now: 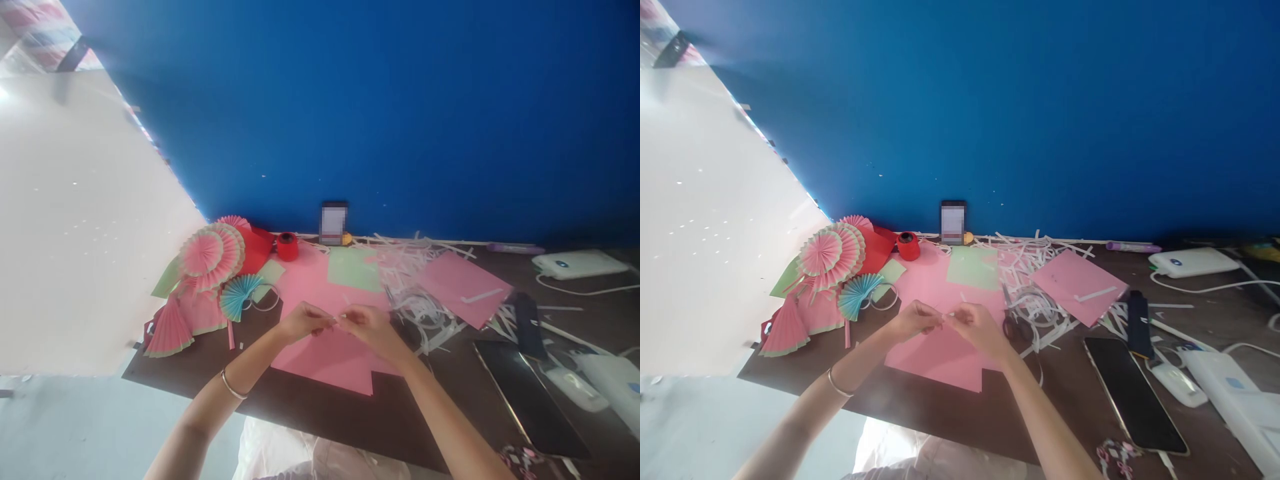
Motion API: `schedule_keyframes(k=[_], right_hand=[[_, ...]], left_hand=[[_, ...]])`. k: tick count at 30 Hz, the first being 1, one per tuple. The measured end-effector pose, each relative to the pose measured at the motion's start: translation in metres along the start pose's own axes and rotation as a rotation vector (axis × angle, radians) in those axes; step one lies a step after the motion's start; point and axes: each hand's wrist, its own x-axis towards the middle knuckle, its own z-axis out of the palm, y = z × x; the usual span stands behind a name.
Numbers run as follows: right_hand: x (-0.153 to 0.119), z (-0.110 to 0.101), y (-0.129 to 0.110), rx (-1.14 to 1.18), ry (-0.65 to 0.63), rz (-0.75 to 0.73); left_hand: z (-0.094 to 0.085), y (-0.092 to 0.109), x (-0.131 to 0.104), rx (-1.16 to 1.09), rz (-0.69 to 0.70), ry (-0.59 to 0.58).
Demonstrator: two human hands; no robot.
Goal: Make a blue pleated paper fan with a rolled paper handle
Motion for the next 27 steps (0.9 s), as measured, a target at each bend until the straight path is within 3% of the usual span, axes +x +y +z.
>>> schedule_keyframes(k=[9,16,20,23,27], right_hand=[[0.0,-0.005,-0.001,-0.104,-0.022,0.012],[0.003,-0.001,0.008,-0.1,0.03,-0.036],[0.004,-0.001,0.011,-0.117,0.033,-0.043],[0.005,0.0,0.017,-0.119,0.048,-0.042],[0.007,0.01,0.02,-0.022,0.191,-0.016]], left_hand=[[-0.002,0.002,0.0,0.068,-0.063,-0.051],[-0.006,0.01,0.001,-0.204,-0.377,-0.192],[-0.006,0.003,0.002,-0.28,-0.445,-0.271],[-0.005,-0.003,0.004,-0.193,-0.384,-0.222],[0.002,-0.005,0.006,-0.138,-0.044,0.05]])
